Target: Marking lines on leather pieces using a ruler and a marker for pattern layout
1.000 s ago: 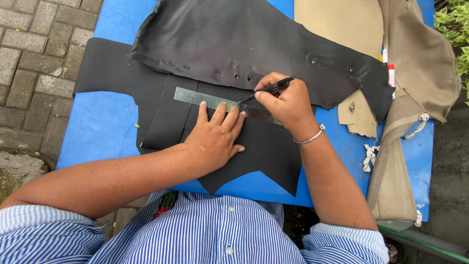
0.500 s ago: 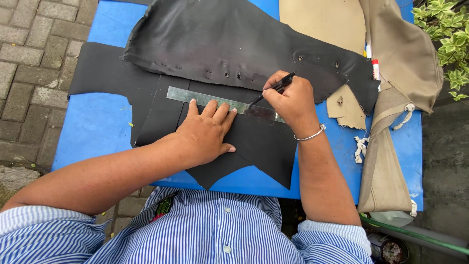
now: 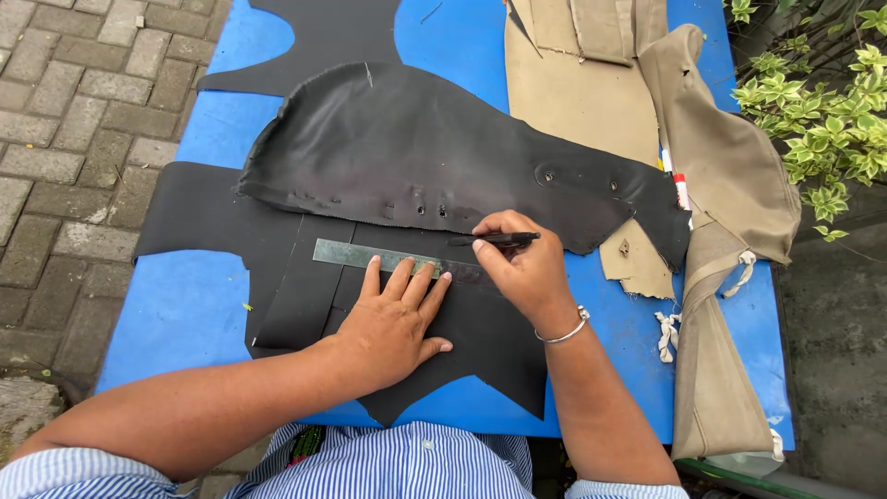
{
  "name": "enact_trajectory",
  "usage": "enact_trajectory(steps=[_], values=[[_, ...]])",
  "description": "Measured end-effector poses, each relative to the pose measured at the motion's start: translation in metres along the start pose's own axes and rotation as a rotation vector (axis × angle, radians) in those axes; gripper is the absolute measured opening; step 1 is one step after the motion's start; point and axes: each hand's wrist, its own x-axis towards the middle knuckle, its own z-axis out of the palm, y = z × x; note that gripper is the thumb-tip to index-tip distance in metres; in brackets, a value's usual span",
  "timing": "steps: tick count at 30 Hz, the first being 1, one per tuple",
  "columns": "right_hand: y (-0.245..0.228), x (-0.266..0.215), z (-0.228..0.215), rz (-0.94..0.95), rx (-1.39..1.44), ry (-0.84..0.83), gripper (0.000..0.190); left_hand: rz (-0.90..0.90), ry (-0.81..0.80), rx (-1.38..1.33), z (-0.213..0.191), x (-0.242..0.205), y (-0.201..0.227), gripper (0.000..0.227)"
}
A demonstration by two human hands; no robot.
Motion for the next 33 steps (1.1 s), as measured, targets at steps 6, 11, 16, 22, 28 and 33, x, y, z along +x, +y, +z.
enact_trajectory(steps=[6,11,16,22,28,33], values=[[-0.017,-0.005,0.028,-0.085,0.114,-0.080,0.009,0.012,-0.007,-0.018,0.002,0.000,0.000,0.083],[-0.017,-0.004,0.027,-0.106,0.092,-0.089,0.005,0.012,0.034,-0.006,0.008,0.001,0.000,0.081],[-0.002,-0.003,0.005,-0.100,-0.116,-0.045,0.006,0.018,0.057,-0.001,0.015,0.001,0.000,0.082],[-0.005,-0.001,-0.015,0.010,-0.255,-0.021,0.006,0.018,0.068,0.005,0.014,0.003,0.000,0.082],[-0.017,0.002,-0.003,-0.015,0.048,-0.054,0.007,0.037,0.047,-0.043,0.014,0.003,0.000,0.081],[-0.015,0.000,0.020,-0.019,0.300,-0.126,0.013,0.031,0.109,-0.069,0.018,0.002,0.000,0.079]])
